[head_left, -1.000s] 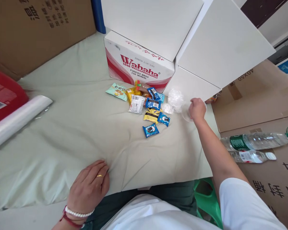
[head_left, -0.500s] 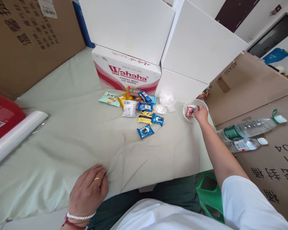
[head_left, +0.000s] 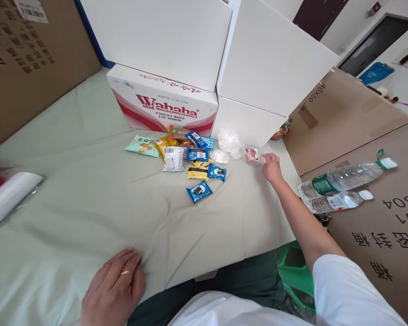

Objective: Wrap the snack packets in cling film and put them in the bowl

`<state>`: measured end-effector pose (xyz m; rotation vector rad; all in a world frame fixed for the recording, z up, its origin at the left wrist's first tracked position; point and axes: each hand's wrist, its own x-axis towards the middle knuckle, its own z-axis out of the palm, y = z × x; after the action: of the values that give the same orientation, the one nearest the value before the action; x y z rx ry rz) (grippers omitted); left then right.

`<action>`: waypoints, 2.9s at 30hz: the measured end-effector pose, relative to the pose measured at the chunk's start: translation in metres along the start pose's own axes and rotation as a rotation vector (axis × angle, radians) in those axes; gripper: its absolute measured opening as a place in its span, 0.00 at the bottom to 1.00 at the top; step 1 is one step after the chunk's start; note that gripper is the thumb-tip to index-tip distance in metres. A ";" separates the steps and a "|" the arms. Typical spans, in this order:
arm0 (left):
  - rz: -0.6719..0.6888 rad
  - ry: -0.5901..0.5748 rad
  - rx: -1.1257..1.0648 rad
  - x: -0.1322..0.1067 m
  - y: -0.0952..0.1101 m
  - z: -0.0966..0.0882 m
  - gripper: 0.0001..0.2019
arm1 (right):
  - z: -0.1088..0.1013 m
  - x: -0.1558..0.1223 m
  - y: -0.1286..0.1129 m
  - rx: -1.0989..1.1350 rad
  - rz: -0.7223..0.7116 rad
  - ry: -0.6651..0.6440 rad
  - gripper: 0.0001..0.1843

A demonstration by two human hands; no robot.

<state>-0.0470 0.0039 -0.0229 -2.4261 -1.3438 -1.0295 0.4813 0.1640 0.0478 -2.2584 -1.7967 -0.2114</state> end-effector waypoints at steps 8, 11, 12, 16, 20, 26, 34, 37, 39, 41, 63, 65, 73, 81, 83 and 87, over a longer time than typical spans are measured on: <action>0.006 -0.001 0.010 0.000 0.000 -0.001 0.09 | 0.015 0.021 -0.106 -0.109 -0.084 -0.031 0.17; -0.007 -0.006 0.012 0.000 0.001 -0.002 0.10 | 0.024 0.028 -0.105 -0.089 -0.006 -0.060 0.17; -0.008 -0.006 0.010 0.001 0.002 -0.003 0.10 | 0.025 0.027 -0.100 -0.082 -0.004 -0.061 0.18; 0.004 0.002 0.005 0.002 0.002 -0.003 0.10 | 0.023 0.010 -0.065 -0.035 0.002 -0.002 0.22; 0.003 0.010 0.009 0.001 0.002 -0.002 0.10 | 0.011 -0.014 -0.034 0.002 0.030 0.014 0.21; 0.002 0.000 0.003 -0.001 0.000 -0.001 0.10 | -0.014 -0.011 -0.054 0.050 0.066 0.188 0.20; -0.047 0.009 -0.155 -0.004 -0.001 -0.002 0.10 | 0.028 0.069 -0.127 0.456 0.103 0.063 0.23; -0.257 0.049 -0.344 -0.005 0.002 -0.015 0.10 | 0.018 0.065 -0.128 0.624 0.145 0.146 0.14; -0.446 0.065 -0.409 0.000 0.008 -0.026 0.08 | -0.002 0.042 -0.124 0.784 0.119 0.260 0.13; -0.585 0.021 -0.523 0.013 0.016 -0.032 0.07 | -0.026 0.005 -0.119 0.977 0.097 0.277 0.12; -0.277 -0.731 -1.541 0.141 0.061 0.096 0.34 | -0.066 -0.174 -0.124 1.725 0.816 -0.355 0.20; -0.281 -0.684 -1.527 0.136 0.057 0.097 0.48 | -0.061 -0.166 -0.120 1.679 0.841 -0.323 0.21; -0.492 -0.490 -1.155 0.133 0.066 0.101 0.16 | -0.027 -0.161 -0.142 1.458 0.740 -0.124 0.31; -0.514 -0.262 -0.682 0.142 0.053 0.091 0.18 | 0.008 -0.166 -0.161 1.164 0.564 -0.122 0.36; -0.584 -0.238 -0.654 0.144 0.048 0.092 0.20 | 0.003 -0.164 -0.149 1.171 0.537 -0.094 0.30; -0.655 -0.296 -0.785 0.142 0.047 0.098 0.24 | -0.007 -0.168 -0.118 1.163 0.549 -0.113 0.28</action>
<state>0.0874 0.1179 0.0042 -2.7891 -2.2814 -1.6481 0.3277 0.0294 0.0217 -1.7212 -0.8199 0.8414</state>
